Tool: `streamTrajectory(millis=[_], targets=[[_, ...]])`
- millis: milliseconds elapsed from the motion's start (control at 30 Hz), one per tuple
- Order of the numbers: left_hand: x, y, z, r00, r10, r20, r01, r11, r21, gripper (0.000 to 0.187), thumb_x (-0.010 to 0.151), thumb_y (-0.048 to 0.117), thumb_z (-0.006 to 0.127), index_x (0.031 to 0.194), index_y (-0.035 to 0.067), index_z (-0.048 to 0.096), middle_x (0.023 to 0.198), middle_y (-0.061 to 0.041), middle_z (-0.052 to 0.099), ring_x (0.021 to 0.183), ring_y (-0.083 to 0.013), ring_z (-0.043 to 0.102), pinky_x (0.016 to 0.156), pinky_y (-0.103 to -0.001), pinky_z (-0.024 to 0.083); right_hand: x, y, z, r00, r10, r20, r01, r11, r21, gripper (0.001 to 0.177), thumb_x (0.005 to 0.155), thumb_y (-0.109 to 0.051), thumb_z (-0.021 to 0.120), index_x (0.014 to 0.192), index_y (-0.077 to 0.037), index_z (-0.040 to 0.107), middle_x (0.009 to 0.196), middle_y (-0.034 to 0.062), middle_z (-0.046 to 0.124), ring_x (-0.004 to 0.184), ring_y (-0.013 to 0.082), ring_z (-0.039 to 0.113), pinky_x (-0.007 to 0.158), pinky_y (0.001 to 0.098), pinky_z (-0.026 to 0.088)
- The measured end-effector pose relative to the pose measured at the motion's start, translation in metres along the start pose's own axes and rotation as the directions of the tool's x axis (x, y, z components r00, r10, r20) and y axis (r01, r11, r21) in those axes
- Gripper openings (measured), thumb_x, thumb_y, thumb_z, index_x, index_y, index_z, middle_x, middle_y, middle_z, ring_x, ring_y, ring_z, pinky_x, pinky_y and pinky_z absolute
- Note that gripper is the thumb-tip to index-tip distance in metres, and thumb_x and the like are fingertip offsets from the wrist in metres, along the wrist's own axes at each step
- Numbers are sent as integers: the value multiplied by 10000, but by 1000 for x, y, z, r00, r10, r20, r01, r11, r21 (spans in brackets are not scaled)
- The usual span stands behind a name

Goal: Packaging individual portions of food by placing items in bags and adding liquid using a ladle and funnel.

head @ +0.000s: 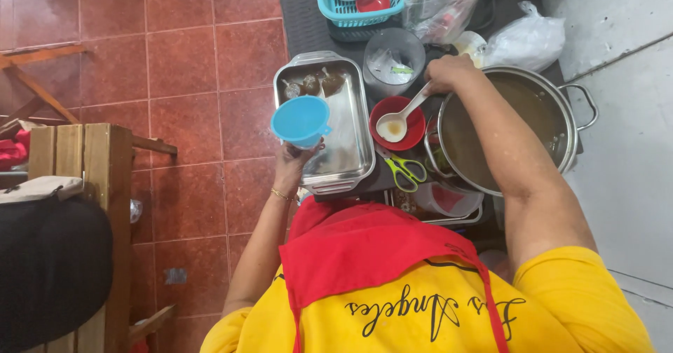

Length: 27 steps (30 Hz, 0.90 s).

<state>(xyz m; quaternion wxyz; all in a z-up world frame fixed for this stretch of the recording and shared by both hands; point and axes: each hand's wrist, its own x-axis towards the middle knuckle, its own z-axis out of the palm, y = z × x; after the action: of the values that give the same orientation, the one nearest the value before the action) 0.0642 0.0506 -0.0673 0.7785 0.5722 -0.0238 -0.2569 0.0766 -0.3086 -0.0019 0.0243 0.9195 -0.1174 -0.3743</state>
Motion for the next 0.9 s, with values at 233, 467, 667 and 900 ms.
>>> streamTrajectory(millis=[233,467,667,900], targets=[[9,11,21,998,20,61,-28,991,129,261,707,101,729,934,-1,652,868,-112,686,815,-209,680,773,-316,546,-71,3,-9,964,-161,-213,153,987,-53,140,799,-170,562,664,-205,552,655,0,595,656,184,575,496,316,337],[23,21,41,993,78,92,-94,978,187,256,672,60,751,889,2,628,838,-90,670,813,-166,652,754,-284,542,-203,88,23,805,34,-592,402,704,586,166,962,-176,546,942,-17,588,758,55,531,709,148,461,660,267,336],[42,9,49,969,156,194,-220,901,374,192,703,131,754,815,69,611,766,-16,632,748,-84,555,667,-255,492,-213,118,128,674,455,-583,360,487,796,156,977,-2,521,1105,10,610,813,77,579,744,128,514,719,232,412],[60,11,94,870,246,427,-443,770,459,279,721,126,764,934,54,599,803,-89,673,853,-207,642,806,-390,478,-176,77,187,583,497,-643,9,787,617,159,993,-185,515,1025,-127,659,752,114,637,745,322,635,701,384,486]])
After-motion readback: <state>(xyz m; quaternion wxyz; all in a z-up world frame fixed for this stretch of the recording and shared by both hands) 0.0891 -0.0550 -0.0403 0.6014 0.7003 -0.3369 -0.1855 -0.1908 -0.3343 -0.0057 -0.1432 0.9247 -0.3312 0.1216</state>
